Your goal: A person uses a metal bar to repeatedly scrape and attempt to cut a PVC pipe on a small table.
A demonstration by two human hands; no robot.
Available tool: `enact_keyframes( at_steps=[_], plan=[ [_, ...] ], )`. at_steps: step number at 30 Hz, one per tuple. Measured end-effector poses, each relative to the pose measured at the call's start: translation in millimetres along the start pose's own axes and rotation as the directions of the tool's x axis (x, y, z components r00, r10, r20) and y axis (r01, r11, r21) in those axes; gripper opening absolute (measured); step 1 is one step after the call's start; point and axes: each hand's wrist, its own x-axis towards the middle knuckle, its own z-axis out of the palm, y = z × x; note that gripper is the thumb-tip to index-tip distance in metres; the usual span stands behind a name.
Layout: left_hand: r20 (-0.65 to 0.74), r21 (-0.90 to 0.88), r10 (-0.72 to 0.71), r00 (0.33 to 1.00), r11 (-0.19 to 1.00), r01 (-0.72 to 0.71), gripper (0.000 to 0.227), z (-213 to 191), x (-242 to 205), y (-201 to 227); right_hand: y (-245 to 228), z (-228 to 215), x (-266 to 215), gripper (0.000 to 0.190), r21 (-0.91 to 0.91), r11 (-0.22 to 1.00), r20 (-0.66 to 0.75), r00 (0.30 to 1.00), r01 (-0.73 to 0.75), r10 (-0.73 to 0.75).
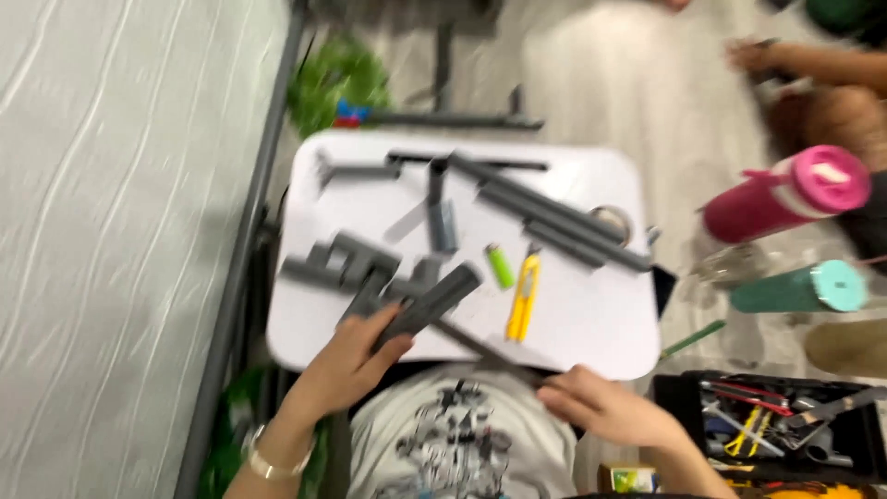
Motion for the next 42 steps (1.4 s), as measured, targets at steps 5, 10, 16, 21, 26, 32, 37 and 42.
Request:
enact_keyframes(
  at_steps=[5, 10, 16, 21, 26, 32, 37, 42],
  plan=[
    [-0.027, -0.036, 0.072, 0.997, 0.997, -0.073, 0.053, 12, 0, 2, -7, 9, 1, 0.046, 0.185, 0.981, 0.021, 0.998, 0.057, -0.062],
    [0.151, 0.160, -0.092, 0.984, 0.985, 0.067, 0.058, 4, -1, 6, 0, 12, 3, 0.051, 0.256, 0.966, 0.121, 0.991, 0.021, -0.054],
    [0.105, 0.203, -0.235, 0.966, 0.956, 0.211, 0.071, 3, 1, 7, 3, 14, 6, 0.050, 0.315, 0.949, 0.090, 0.996, -0.031, 0.003],
    [-0.051, 0.093, 0.099, 0.994, 0.991, -0.094, 0.044, 11, 4, 9, -10, 25, 16, 0.052, 0.317, 0.948, -0.045, 0.999, -0.013, 0.029],
    [-0.033, 0.152, 0.124, 0.992, 0.981, -0.118, 0.053, 13, 5, 10, 3, 15, 13, 0.053, 0.360, 0.932, 0.027, 0.999, 0.029, -0.041],
    [-0.007, 0.298, 0.176, 0.984, 0.940, -0.166, 0.041, 14, 3, 16, 10, -1, -3, 0.048, 0.287, 0.953, 0.013, 0.994, 0.099, -0.108],
    [-0.065, 0.301, 0.234, 0.970, 0.932, -0.204, 0.041, 17, -1, 20, -4, -1, 1, 0.044, 0.239, 0.956, -0.010, 0.985, 0.168, -0.171],
    [-0.053, 0.288, 0.236, 0.970, 0.934, -0.211, 0.044, 15, -3, 23, -26, -9, 0, 0.034, 0.124, 0.991, -0.071, 0.997, 0.047, -0.039]
  ],
)
